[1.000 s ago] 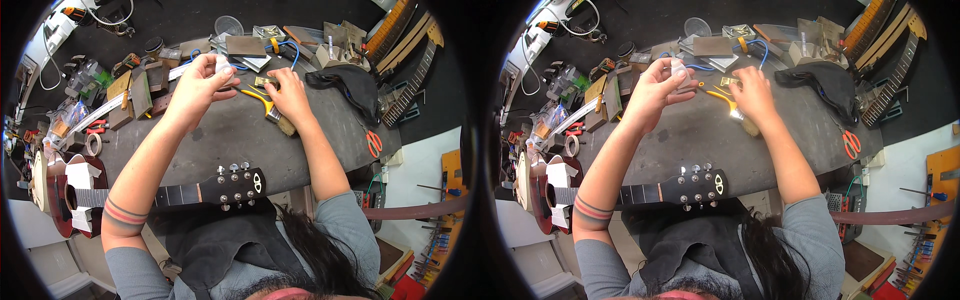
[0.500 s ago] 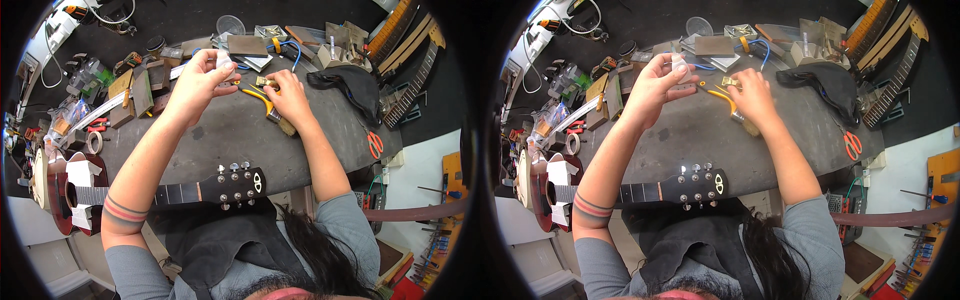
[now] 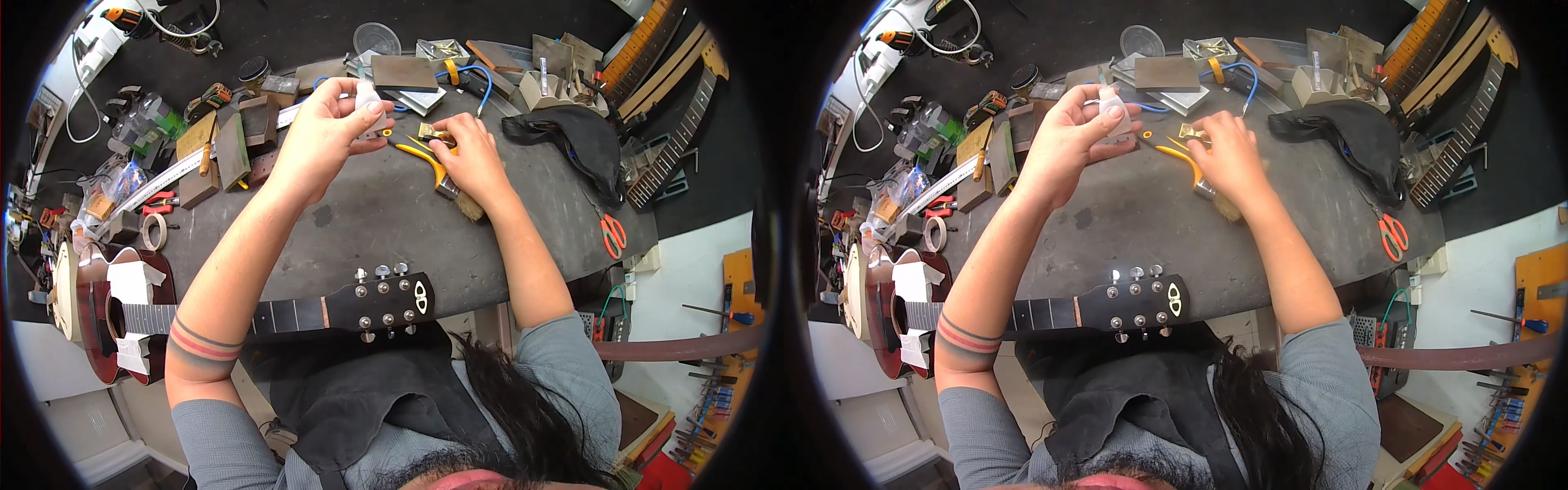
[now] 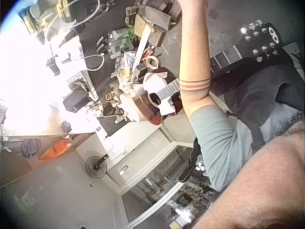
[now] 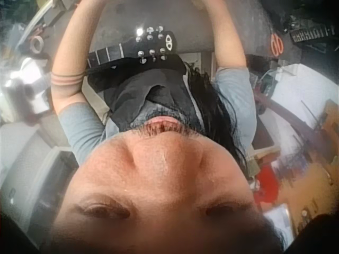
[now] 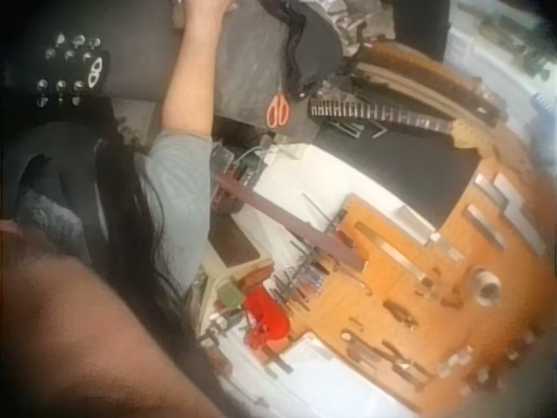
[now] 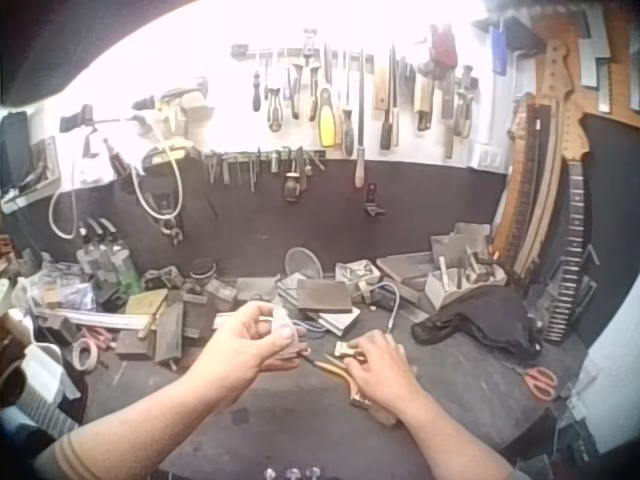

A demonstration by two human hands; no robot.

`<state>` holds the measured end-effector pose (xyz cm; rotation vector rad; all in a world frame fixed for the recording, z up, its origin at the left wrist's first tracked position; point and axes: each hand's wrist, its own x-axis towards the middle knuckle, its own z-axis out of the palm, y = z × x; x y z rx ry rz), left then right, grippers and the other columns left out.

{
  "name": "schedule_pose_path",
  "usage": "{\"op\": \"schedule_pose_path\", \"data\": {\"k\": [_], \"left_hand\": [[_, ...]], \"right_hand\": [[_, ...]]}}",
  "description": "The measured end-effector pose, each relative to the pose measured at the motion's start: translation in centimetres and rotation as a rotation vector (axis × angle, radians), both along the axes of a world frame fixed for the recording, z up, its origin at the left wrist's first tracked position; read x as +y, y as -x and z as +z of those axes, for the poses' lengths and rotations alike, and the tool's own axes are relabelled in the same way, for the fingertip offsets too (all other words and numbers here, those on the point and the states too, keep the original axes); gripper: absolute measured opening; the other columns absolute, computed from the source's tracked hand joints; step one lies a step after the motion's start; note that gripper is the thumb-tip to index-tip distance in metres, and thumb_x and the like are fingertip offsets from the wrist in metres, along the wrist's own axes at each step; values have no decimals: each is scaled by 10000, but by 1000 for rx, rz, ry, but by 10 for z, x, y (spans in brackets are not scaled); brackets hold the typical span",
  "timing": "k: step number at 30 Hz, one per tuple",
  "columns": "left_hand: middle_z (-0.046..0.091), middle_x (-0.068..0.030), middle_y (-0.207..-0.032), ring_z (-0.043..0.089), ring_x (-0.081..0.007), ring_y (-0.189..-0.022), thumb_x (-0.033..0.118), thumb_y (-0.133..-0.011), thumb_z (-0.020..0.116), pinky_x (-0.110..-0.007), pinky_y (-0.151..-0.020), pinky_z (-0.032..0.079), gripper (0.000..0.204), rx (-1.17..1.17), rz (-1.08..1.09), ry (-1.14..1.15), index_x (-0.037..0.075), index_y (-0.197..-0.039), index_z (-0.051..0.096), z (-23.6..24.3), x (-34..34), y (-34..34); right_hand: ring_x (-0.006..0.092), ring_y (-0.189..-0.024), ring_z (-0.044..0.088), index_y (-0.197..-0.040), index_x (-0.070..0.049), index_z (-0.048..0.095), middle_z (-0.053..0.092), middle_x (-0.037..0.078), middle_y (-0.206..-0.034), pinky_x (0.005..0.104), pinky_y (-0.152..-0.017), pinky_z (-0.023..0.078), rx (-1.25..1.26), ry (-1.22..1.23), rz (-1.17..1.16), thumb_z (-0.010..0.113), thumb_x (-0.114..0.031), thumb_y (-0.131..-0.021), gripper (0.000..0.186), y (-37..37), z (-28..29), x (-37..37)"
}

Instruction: The person applies glue to the fretboard of a guitar neck using a small bottle. They then use a metal file to scrape and smooth the glued area near the headstock. The task involves precise hand movements to apply adhesive and remove excess material.

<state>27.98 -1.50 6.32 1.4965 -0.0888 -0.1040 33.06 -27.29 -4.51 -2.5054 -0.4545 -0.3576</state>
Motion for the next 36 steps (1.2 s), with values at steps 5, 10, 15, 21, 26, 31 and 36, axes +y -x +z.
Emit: {"op": "schedule_pose_path", "data": {"k": [5,10,15,21,26,31,36], "left_hand": [[735,-233,-1426,745,-305,-1312,184,-1134,718,-455,-1079,671,520,-19,-1,-5,-61,-1536,497,-1,0,-1],[776,-192,-1378,765,-248,-1271,175,-1136,721,-410,-1033,668,489,-18,12,-23,-50,-1517,513,-2,1,-3],[795,-172,-1361,772,-219,-1249,177,-1136,726,-385,-1009,667,483,-22,20,-32,-45,-1511,519,-3,1,-2],[746,-216,-1424,740,-283,-1323,180,-1131,718,-456,-1088,665,516,-37,7,-50,-61,-1534,503,-2,0,-2],[747,-209,-1416,750,-276,-1290,187,-1134,716,-450,-1056,672,496,-28,23,-48,-47,-1527,524,-3,6,2],[763,-169,-1332,771,-249,-1169,237,-1120,751,-425,-988,678,479,-89,38,-102,-5,-1498,585,-2,38,36],[773,-145,-1251,760,-195,-1056,234,-1117,755,-343,-823,644,482,-150,153,-235,-3,-1512,613,12,68,128]], "right_hand": [[296,-1314,646,-1272,-109,787,710,75,-1270,473,-1146,467,-5,-1,7,781,-280,-1028,298,0,1,-1],[297,-1310,650,-1270,-110,786,711,76,-1270,473,-1143,467,-8,-8,17,780,-271,-1034,286,1,1,0],[290,-1309,653,-1272,-108,784,712,75,-1272,470,-1140,467,-1,-3,15,780,-272,-1037,286,1,0,0],[286,-1306,654,-1266,-107,786,712,75,-1271,468,-1143,466,-13,-5,13,779,-276,-1039,283,0,-1,-2],[317,-1339,628,-1267,-119,793,709,93,-1329,500,-1144,466,11,-14,25,781,-299,-1008,315,-4,-4,-2],[343,-1320,646,-1274,-107,780,716,100,-1332,503,-1140,469,-66,-11,70,770,-271,-1017,304,1,-3,4],[337,-1291,661,-1261,-60,774,738,104,-1297,468,-1144,472,-79,-138,259,759,-195,-1023,274,26,9,22]]}}
